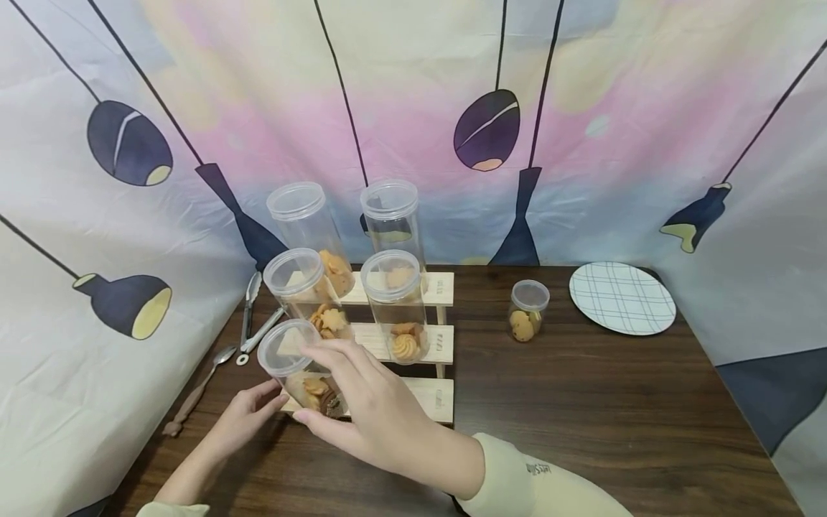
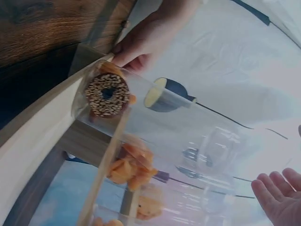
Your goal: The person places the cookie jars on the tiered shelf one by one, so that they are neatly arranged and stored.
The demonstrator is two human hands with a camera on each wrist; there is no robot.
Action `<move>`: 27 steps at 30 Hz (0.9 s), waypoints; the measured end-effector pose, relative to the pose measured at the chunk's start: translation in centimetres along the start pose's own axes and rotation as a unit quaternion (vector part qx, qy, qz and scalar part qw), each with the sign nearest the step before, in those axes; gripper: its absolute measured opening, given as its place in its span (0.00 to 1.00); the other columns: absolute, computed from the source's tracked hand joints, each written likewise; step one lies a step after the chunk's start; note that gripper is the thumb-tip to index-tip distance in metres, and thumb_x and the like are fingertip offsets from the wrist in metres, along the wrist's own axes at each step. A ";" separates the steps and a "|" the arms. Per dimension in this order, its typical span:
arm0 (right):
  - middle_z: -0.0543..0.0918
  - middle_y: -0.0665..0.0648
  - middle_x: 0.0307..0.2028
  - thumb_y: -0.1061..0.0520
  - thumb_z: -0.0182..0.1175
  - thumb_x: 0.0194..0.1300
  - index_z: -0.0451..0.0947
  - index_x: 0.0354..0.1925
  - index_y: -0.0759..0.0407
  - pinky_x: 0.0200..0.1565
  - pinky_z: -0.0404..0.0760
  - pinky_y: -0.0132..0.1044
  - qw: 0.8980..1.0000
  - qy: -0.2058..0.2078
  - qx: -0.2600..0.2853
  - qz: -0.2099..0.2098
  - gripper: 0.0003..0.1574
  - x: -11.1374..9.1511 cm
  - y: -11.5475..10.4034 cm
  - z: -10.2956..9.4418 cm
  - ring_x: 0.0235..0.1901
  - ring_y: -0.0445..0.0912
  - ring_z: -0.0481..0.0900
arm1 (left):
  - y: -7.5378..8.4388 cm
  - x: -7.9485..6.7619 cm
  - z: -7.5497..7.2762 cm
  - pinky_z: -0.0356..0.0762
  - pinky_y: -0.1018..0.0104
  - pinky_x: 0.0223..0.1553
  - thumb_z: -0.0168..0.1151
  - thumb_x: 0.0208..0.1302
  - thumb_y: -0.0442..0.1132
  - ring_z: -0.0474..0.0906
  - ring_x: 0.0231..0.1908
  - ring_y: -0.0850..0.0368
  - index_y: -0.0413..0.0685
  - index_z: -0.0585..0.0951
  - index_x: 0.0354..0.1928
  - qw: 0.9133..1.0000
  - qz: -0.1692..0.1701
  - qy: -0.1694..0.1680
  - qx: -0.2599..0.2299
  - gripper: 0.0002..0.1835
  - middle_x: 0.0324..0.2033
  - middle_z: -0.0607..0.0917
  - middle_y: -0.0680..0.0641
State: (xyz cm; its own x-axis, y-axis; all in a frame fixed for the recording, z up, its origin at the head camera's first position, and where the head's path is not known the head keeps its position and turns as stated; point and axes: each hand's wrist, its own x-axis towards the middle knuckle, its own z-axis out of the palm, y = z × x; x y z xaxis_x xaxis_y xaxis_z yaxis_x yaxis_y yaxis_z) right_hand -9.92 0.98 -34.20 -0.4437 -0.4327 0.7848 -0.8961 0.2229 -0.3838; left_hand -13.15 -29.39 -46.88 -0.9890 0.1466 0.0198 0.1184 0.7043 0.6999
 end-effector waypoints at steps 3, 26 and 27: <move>0.72 0.56 0.58 0.51 0.63 0.65 0.66 0.65 0.63 0.57 0.71 0.36 1.000 0.014 0.001 -0.014 0.35 -0.2 -0.6 -0.8 0.57 0.46 0.71 | 0.0 0.0 0.0 0.72 0.63 0.28 0.59 0.69 0.43 0.57 0.13 0.64 0.32 0.71 0.64 1.000 -0.019 -0.011 -0.009 0.27 0.18 0.73 0.50; 0.79 0.63 0.49 0.51 0.57 0.70 0.74 0.55 0.72 0.50 0.73 0.30 0.991 0.124 -0.042 0.028 0.26 -3.9 2.9 -7.6 0.44 0.51 0.76 | -0.1 0.2 0.0 0.70 0.59 0.40 0.59 0.69 0.44 0.61 0.19 0.62 0.33 0.71 0.64 1.000 -0.011 -0.012 0.003 0.28 0.23 0.74 0.51; 0.79 0.63 0.50 0.50 0.57 0.70 0.75 0.56 0.70 0.50 0.73 0.30 0.990 0.128 -0.053 0.041 0.26 -4.3 3.3 -7.9 0.44 0.51 0.76 | -0.1 0.2 -0.1 0.70 0.60 0.40 0.59 0.69 0.44 0.59 0.17 0.61 0.33 0.71 0.64 1.000 -0.013 -0.013 0.002 0.28 0.22 0.73 0.51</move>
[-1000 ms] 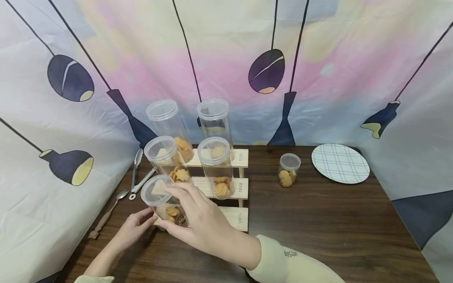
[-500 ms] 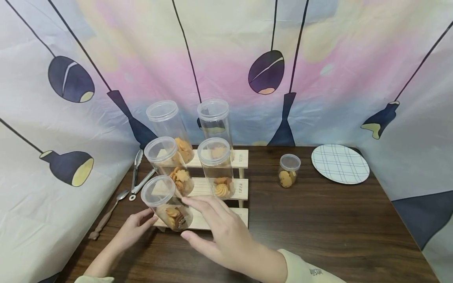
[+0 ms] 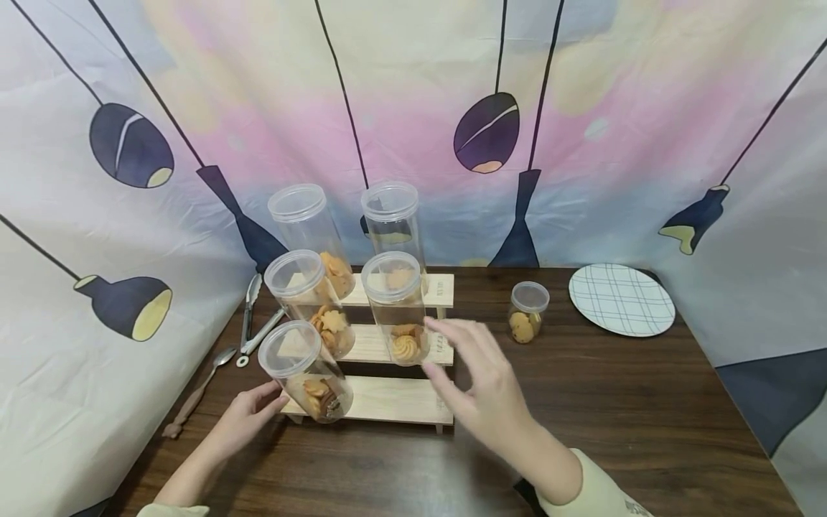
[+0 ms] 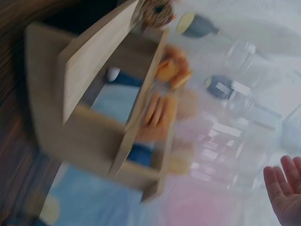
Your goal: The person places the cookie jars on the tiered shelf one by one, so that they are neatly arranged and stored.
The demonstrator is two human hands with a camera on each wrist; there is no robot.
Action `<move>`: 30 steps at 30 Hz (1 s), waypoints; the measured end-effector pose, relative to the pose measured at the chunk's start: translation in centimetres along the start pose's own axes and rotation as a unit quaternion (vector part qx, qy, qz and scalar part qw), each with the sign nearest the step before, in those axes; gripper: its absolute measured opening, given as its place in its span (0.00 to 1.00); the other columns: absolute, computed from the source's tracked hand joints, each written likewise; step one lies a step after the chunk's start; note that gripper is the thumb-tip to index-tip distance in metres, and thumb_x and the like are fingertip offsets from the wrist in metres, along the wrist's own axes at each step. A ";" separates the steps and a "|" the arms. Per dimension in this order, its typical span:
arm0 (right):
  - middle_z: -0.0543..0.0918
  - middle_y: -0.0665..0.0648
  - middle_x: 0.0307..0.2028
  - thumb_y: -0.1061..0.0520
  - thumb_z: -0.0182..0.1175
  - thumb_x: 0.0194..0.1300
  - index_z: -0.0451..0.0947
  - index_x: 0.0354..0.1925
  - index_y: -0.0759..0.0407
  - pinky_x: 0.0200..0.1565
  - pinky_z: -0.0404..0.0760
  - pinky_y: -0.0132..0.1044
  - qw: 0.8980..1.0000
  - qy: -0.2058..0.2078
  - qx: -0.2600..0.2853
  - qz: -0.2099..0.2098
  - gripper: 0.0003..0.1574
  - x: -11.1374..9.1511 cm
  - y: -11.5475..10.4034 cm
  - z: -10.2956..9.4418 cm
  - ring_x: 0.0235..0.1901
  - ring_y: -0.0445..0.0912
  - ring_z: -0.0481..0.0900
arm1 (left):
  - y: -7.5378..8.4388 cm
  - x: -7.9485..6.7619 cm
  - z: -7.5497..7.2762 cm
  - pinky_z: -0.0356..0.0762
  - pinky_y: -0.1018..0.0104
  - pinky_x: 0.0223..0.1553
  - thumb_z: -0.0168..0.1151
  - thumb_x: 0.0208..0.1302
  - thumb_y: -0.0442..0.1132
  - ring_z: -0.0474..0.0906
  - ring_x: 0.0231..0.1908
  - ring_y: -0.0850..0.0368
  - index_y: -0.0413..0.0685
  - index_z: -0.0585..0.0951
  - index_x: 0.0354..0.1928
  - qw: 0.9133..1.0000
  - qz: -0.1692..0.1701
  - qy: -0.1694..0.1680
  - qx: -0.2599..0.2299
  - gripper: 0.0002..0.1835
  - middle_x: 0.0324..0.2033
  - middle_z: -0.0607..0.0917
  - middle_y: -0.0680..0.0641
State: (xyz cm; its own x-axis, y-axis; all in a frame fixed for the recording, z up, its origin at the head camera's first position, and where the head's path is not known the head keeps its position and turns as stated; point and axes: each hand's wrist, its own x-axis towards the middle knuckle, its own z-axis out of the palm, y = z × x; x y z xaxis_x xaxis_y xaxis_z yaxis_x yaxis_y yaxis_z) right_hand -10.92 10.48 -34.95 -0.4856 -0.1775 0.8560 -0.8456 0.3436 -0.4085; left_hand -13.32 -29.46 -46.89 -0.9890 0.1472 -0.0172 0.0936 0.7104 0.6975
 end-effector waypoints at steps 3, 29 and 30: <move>0.77 0.61 0.53 0.51 0.60 0.67 0.75 0.58 0.66 0.51 0.71 0.31 0.998 0.003 -0.035 0.044 0.27 -0.8 1.6 -1.1 0.46 0.49 0.74 | 0.0 0.0 0.0 0.71 0.60 0.41 0.59 0.69 0.44 0.63 0.20 0.62 0.32 0.71 0.64 1.000 0.003 0.004 -0.001 0.27 0.25 0.77 0.49; 0.53 0.76 0.66 0.53 0.65 0.63 0.56 0.68 0.71 0.57 0.57 0.69 0.933 -0.043 -0.185 0.305 0.45 -4.6 14.4 -6.0 0.64 0.73 0.51 | 0.0 -0.1 0.1 0.70 0.59 0.42 0.60 0.69 0.43 0.60 0.20 0.63 0.32 0.72 0.63 1.000 0.017 0.016 0.007 0.27 0.44 0.83 0.38; 0.52 0.77 0.66 0.52 0.65 0.63 0.55 0.69 0.71 0.57 0.57 0.69 0.931 -0.049 -0.183 0.311 0.47 -4.7 14.7 -6.1 0.64 0.73 0.51 | 0.0 0.0 0.1 0.69 0.59 0.40 0.60 0.69 0.43 0.58 0.19 0.63 0.32 0.72 0.63 1.000 0.016 0.015 0.007 0.27 0.43 0.83 0.38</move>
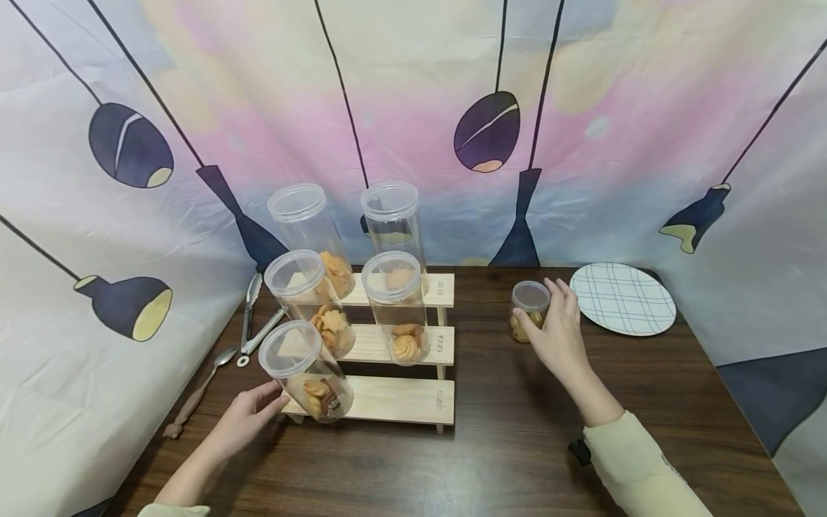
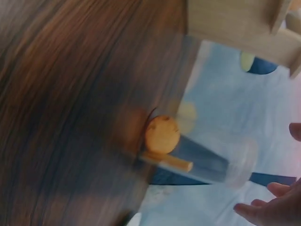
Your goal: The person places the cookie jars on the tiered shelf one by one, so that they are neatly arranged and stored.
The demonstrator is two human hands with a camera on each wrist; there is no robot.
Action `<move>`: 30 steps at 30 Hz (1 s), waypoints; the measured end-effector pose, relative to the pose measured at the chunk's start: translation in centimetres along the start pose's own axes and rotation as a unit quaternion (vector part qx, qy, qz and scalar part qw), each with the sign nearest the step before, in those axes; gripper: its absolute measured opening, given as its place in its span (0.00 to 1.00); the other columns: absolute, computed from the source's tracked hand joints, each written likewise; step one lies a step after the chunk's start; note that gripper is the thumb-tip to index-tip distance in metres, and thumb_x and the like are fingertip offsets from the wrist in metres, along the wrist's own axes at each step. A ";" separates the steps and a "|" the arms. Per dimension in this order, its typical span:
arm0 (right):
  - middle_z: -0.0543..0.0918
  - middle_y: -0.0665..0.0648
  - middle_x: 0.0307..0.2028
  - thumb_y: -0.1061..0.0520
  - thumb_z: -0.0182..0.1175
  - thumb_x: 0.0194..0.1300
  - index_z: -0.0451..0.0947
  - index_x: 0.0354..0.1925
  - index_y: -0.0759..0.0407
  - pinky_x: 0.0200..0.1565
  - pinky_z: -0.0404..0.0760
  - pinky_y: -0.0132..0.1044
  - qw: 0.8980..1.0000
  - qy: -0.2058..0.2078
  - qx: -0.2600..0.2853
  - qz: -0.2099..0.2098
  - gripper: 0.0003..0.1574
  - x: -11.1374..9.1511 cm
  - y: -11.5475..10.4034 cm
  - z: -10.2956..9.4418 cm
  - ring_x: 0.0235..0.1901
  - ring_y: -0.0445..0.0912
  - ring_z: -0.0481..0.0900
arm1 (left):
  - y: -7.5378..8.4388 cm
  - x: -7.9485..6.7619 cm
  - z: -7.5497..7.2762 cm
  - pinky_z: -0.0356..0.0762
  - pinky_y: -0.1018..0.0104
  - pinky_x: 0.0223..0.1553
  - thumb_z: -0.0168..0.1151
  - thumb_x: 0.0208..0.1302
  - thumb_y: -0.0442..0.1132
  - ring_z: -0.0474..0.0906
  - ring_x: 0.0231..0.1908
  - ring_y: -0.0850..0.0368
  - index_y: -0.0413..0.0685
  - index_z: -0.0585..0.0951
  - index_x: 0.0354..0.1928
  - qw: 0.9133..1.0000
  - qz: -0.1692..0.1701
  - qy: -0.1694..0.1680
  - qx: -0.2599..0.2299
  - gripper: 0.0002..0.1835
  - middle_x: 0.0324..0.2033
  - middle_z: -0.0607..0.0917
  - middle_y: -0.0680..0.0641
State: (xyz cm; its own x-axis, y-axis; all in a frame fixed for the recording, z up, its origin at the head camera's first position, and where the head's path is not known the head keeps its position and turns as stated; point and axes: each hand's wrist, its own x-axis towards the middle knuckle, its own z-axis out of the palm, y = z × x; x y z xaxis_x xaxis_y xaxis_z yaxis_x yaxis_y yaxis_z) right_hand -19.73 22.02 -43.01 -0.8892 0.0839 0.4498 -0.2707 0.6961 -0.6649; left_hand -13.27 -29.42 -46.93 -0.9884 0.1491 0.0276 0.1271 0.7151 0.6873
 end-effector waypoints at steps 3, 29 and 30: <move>0.51 0.78 0.66 0.49 0.65 0.64 0.50 0.70 0.72 0.56 0.58 0.69 1.000 -0.026 -0.006 0.013 0.51 0.4 0.9 0.1 0.64 0.72 0.51 | 0.1 0.0 0.0 0.70 0.58 0.42 0.60 0.69 0.43 0.64 0.22 0.63 0.32 0.72 0.62 1.000 0.000 0.001 0.002 0.27 0.39 0.84 0.40; 0.67 0.77 0.57 0.42 0.61 0.65 0.51 0.70 0.72 0.49 0.74 0.59 0.990 -0.083 0.036 0.104 0.52 1.6 3.5 1.1 0.52 0.69 0.72 | 0.3 -0.1 -0.1 0.69 0.46 0.56 0.59 0.69 0.40 0.74 0.55 0.41 0.30 0.72 0.62 0.999 0.027 0.008 -0.014 0.25 0.59 0.75 0.35; 0.68 0.77 0.57 0.42 0.62 0.65 0.52 0.70 0.72 0.49 0.74 0.58 0.991 -0.080 0.038 0.105 0.51 1.5 3.4 1.0 0.52 0.68 0.72 | 0.2 -0.1 0.0 0.67 0.45 0.57 0.60 0.69 0.40 0.70 0.59 0.41 0.29 0.72 0.61 0.999 0.032 0.010 -0.014 0.25 0.58 0.75 0.35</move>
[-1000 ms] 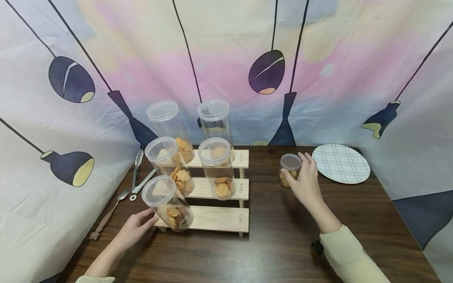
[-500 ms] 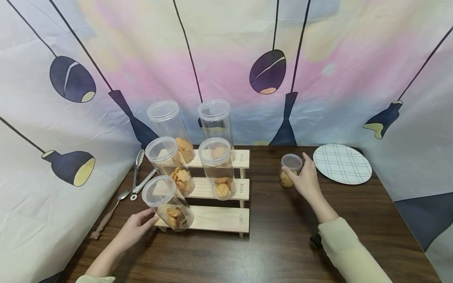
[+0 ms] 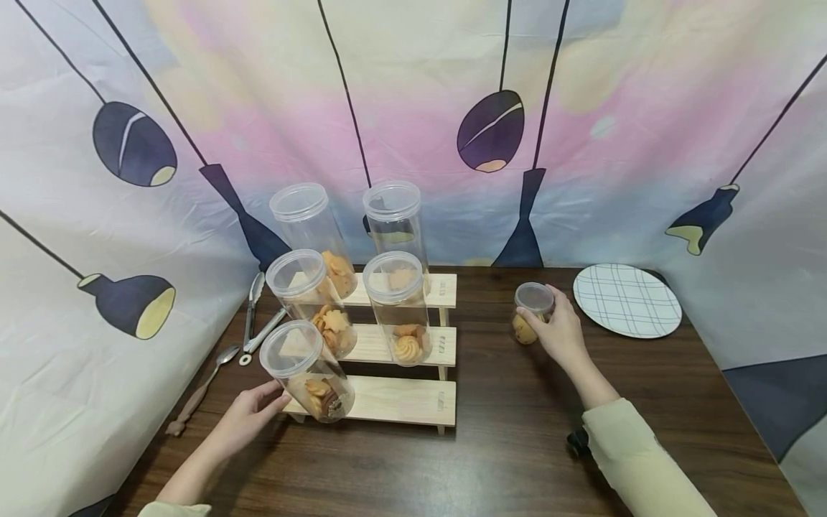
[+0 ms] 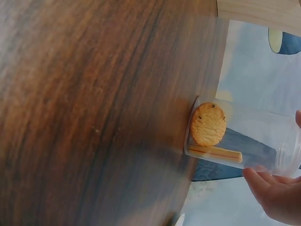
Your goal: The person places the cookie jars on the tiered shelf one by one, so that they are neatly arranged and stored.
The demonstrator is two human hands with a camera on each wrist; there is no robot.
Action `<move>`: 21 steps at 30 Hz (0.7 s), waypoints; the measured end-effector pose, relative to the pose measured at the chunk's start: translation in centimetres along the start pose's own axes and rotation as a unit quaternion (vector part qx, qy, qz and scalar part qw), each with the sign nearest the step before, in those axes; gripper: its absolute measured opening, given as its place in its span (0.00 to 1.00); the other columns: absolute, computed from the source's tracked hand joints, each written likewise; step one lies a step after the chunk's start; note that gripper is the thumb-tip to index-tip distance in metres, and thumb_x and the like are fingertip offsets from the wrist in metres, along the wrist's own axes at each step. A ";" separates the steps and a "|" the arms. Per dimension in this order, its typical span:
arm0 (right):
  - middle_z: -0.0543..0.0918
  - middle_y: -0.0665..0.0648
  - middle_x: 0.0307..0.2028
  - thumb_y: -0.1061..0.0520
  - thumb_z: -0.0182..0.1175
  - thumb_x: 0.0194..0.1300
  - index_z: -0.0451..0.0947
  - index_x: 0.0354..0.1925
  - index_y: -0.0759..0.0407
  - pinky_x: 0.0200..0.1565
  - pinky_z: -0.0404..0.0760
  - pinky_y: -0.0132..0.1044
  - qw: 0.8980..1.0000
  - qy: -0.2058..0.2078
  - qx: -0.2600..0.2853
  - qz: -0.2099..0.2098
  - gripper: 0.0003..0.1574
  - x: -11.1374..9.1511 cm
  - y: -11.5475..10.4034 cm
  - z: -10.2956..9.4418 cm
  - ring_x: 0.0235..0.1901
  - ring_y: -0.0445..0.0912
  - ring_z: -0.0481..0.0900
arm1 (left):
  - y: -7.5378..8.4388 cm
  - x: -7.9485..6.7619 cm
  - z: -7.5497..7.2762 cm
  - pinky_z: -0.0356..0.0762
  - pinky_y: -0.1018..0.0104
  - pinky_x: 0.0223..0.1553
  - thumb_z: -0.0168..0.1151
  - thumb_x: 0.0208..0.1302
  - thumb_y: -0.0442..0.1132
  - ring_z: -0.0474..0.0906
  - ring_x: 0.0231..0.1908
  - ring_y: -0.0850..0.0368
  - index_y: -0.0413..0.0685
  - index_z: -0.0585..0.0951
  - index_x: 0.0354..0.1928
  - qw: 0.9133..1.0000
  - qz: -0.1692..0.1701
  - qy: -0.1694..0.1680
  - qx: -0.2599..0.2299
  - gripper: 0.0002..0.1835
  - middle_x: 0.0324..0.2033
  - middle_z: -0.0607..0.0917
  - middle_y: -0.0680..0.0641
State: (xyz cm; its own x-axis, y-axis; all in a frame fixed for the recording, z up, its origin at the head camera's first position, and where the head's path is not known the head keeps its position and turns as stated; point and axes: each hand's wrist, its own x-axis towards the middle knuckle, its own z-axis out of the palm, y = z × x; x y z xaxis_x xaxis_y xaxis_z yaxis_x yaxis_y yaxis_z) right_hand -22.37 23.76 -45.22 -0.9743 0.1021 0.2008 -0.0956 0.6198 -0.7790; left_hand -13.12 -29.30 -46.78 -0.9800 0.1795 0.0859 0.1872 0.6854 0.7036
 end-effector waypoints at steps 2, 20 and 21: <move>0.69 0.76 0.57 0.42 0.62 0.65 0.54 0.69 0.71 0.50 0.75 0.57 1.000 0.004 0.004 -0.002 0.50 -0.2 -0.1 0.0 0.53 0.68 0.72 | -0.1 0.0 0.0 0.67 0.44 0.57 0.60 0.69 0.39 0.70 0.59 0.40 0.29 0.72 0.61 1.000 0.002 0.001 -0.004 0.25 0.58 0.75 0.35; 0.78 0.64 0.50 0.45 0.70 0.58 0.66 0.66 0.60 0.40 0.74 0.20 0.996 0.039 0.003 -0.075 0.43 -4.8 -3.9 -1.0 0.49 0.56 0.78 | -0.5 0.1 0.2 0.66 0.43 0.57 0.60 0.69 0.40 0.68 0.60 0.40 0.29 0.72 0.62 1.000 -0.006 -0.006 -0.008 0.26 0.59 0.74 0.35; 0.78 0.64 0.50 0.46 0.70 0.58 0.67 0.66 0.59 0.40 0.72 0.17 0.996 0.040 0.005 -0.079 0.43 -5.0 -4.2 -1.1 0.48 0.56 0.79 | -0.5 0.1 0.2 0.66 0.44 0.57 0.60 0.69 0.40 0.68 0.60 0.40 0.29 0.72 0.62 1.000 -0.006 -0.006 -0.008 0.26 0.59 0.74 0.35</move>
State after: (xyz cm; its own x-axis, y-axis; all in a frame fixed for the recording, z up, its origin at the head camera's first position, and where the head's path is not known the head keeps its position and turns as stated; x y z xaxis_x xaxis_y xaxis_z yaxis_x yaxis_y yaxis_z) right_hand -16.83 21.53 -42.29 -0.9271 0.0659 0.3689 -0.2494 0.6261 -0.7388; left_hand -13.30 -29.52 -47.25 -0.9813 0.1796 0.0690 0.1741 0.6763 0.7157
